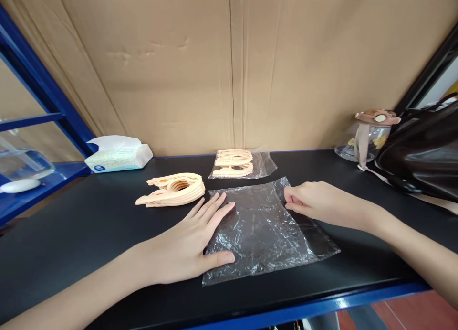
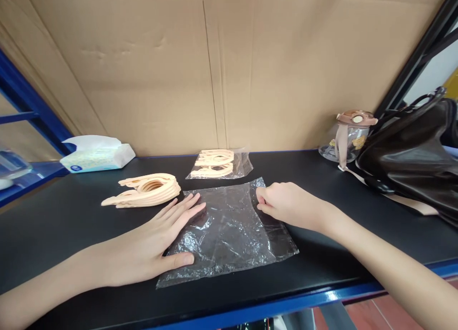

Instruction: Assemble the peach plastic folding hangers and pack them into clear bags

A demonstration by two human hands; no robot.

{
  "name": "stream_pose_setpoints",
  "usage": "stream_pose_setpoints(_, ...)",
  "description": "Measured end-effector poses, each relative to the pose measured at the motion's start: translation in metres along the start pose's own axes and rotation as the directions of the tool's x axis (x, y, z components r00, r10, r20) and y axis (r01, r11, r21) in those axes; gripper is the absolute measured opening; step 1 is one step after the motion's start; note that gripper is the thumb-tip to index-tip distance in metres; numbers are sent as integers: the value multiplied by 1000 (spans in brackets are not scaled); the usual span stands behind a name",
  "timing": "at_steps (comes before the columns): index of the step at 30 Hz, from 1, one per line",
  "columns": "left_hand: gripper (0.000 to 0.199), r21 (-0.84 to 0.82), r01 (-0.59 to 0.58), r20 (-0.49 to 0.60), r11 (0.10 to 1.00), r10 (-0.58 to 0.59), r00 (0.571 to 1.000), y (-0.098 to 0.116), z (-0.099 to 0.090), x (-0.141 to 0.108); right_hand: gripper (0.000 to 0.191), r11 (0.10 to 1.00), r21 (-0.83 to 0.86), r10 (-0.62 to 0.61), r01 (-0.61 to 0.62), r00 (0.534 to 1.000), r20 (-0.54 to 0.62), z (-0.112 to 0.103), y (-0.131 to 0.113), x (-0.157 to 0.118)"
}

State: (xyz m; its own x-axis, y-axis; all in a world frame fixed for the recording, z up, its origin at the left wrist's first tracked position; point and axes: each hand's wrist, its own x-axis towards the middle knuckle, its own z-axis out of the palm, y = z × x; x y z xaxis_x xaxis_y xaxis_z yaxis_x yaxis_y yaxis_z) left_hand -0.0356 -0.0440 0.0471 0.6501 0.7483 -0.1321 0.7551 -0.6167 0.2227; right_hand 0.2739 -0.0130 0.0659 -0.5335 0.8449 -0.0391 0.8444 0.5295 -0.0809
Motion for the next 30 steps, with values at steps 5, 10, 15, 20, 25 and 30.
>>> stream_pose_setpoints(5,68,-94,48,13,994,-47,999,-7,-2,-4,34,999,42,11,-12,1000,27,2,2,1)
stream_pose_setpoints(10,70,-98,78,19,992,-76,997,-14,-4,-10,37,996,88,24,-26,999,20,4,6,1)
stream_pose_setpoints(15,89,-98,68,61,993,-63,996,-19,-6,-6,45,980,198,-3,-6,999,44,4,5,3)
stream_pose_setpoints(20,98,-105,102,126,989,-88,988,-21,-7,-2,50,739,666,18,-99,992,128,13,3,14)
stream_pose_setpoints(25,101,-109,81,125,991,-67,990,-19,-7,-3,57,514,831,76,-212,976,202,16,0,23)
stream_pose_setpoints(30,116,-115,90,142,989,-73,987,-12,-9,-2,58,374,893,77,-249,968,238,9,1,21)
